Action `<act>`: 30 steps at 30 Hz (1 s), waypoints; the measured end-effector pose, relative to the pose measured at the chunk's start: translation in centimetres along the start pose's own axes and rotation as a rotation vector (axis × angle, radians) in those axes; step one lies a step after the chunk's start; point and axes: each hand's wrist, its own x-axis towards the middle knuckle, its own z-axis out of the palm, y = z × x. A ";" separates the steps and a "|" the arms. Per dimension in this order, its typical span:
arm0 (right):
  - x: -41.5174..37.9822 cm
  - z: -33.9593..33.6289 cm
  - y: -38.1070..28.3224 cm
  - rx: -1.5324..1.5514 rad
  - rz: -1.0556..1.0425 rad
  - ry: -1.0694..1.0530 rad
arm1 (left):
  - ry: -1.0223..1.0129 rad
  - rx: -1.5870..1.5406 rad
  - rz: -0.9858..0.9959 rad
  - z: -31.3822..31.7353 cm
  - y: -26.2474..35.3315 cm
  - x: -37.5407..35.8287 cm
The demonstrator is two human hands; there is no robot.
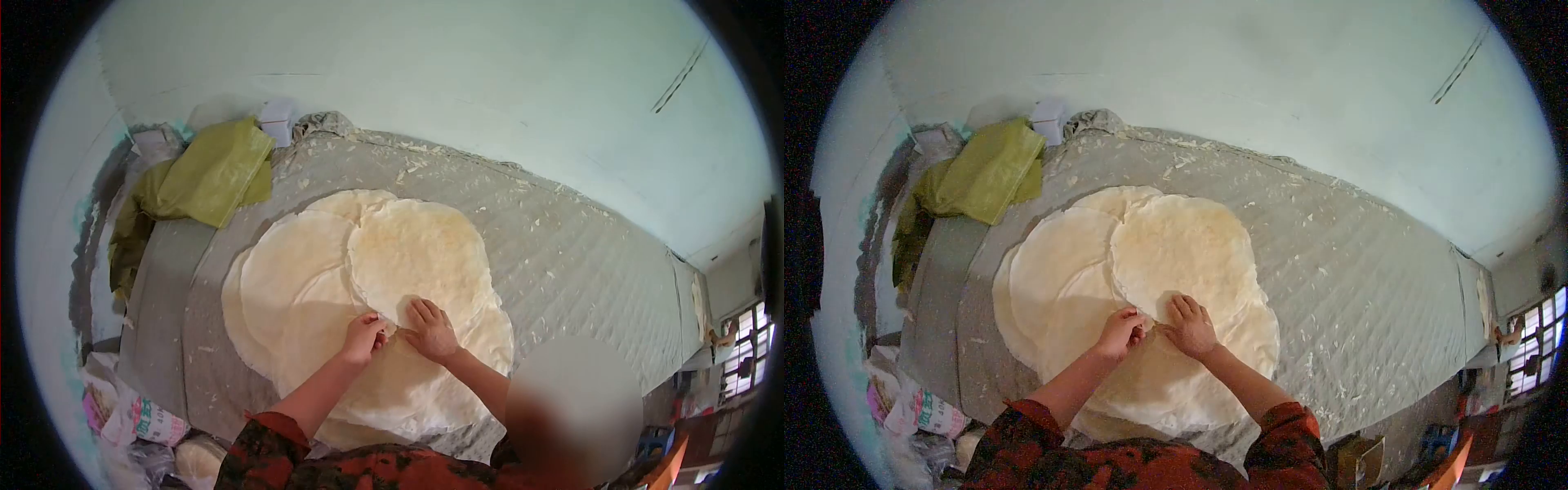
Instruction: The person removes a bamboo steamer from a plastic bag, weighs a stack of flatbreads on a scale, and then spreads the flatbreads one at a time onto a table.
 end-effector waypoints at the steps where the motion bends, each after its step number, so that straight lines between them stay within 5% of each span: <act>1: -0.1 0.2 0.4 -0.032 -0.036 0.034 | -0.017 0.006 0.014 0.0 0.0 0.1; 4: 0.7 1.1 3.3 -0.105 -0.105 0.095 | 0.008 0.035 0.024 0.5 0.6 -0.2; 7: 4.6 -2.4 7.1 -0.001 0.279 -0.067 | 0.066 0.108 0.022 1.2 1.6 -1.6; 11: 9.9 -16.2 4.8 0.022 0.061 0.142 | -0.003 0.211 -0.029 0.4 -1.1 -2.6; 13: 8.2 -17.4 3.1 -0.076 -0.016 0.193 | 0.023 0.128 -0.039 1.3 -0.8 -4.0; 21: -5.0 -4.0 0.9 -0.034 -0.004 -0.118 | 0.164 -0.056 0.050 2.4 -3.5 -5.6; 30: -7.2 -2.8 2.0 0.077 0.007 0.002 | 0.021 -0.190 -0.052 2.8 -3.8 -5.3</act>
